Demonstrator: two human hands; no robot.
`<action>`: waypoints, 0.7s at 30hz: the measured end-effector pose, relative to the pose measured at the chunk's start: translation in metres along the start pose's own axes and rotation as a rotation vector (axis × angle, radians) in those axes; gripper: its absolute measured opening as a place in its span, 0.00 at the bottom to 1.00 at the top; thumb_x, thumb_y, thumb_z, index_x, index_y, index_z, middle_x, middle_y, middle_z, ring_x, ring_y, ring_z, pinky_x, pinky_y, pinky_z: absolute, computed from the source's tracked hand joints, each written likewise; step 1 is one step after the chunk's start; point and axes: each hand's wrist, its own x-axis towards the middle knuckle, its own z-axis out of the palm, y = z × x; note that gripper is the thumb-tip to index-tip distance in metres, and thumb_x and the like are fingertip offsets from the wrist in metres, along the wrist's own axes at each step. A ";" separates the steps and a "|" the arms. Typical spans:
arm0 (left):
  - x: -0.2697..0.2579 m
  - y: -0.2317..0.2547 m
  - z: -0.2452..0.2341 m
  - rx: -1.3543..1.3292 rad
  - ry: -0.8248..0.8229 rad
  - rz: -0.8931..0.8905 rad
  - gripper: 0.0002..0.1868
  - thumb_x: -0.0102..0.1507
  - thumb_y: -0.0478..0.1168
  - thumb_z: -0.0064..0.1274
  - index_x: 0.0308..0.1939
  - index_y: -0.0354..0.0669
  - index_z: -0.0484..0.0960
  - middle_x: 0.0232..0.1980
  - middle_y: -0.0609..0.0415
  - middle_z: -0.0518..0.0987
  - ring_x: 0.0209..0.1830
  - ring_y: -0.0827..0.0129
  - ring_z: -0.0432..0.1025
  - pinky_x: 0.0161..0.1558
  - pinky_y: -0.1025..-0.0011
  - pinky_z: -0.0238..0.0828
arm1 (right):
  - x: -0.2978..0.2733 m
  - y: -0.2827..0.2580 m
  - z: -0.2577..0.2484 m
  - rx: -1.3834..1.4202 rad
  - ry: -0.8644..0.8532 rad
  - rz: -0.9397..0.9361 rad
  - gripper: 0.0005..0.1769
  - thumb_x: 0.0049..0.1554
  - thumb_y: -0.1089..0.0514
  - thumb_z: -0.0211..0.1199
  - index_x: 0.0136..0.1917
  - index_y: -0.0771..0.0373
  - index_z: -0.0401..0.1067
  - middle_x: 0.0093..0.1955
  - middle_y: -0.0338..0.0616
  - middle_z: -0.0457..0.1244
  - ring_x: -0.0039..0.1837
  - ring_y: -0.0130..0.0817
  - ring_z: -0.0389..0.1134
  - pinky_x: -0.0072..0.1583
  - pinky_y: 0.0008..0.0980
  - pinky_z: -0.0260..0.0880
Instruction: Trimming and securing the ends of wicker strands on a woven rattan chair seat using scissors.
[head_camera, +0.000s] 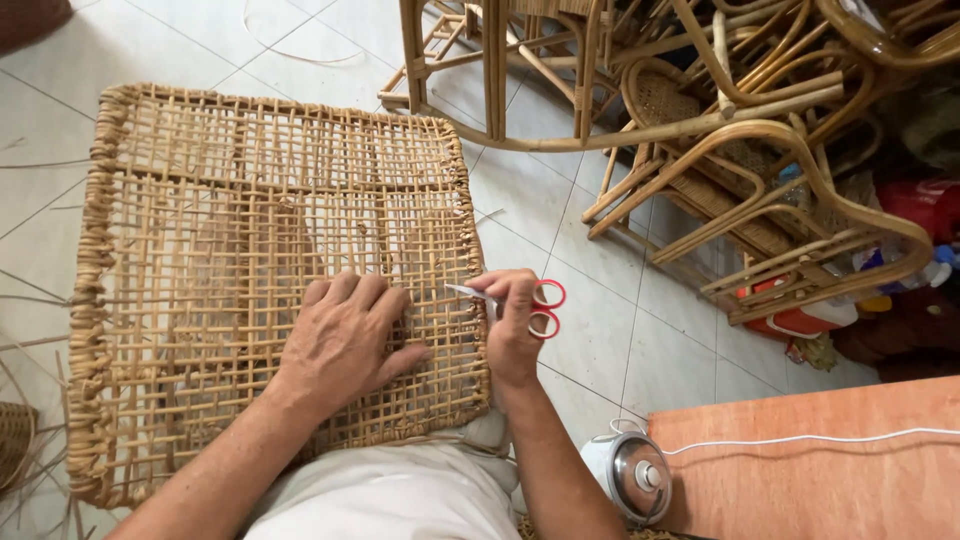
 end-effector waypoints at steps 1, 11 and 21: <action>-0.001 0.000 -0.002 -0.033 0.006 -0.009 0.35 0.64 0.81 0.39 0.53 0.59 0.75 0.46 0.56 0.74 0.58 0.59 0.71 0.58 0.57 0.62 | 0.002 0.001 -0.002 0.055 0.076 0.008 0.25 0.74 0.49 0.38 0.38 0.59 0.63 0.43 0.50 0.67 0.49 0.39 0.72 0.57 0.31 0.70; -0.047 -0.048 0.020 0.084 0.348 -0.061 0.34 0.56 0.78 0.52 0.52 0.63 0.80 0.50 0.58 0.76 0.62 0.56 0.72 0.60 0.58 0.66 | -0.004 0.007 0.016 0.098 -0.207 -0.086 0.23 0.71 0.53 0.45 0.38 0.64 0.68 0.43 0.55 0.66 0.50 0.46 0.72 0.56 0.38 0.72; -0.036 -0.040 0.018 0.088 0.387 -0.048 0.31 0.58 0.76 0.52 0.50 0.62 0.78 0.46 0.59 0.75 0.56 0.59 0.72 0.56 0.59 0.61 | -0.010 0.016 0.048 0.024 -0.332 -0.074 0.18 0.70 0.55 0.52 0.40 0.63 0.71 0.44 0.52 0.69 0.50 0.44 0.72 0.57 0.39 0.71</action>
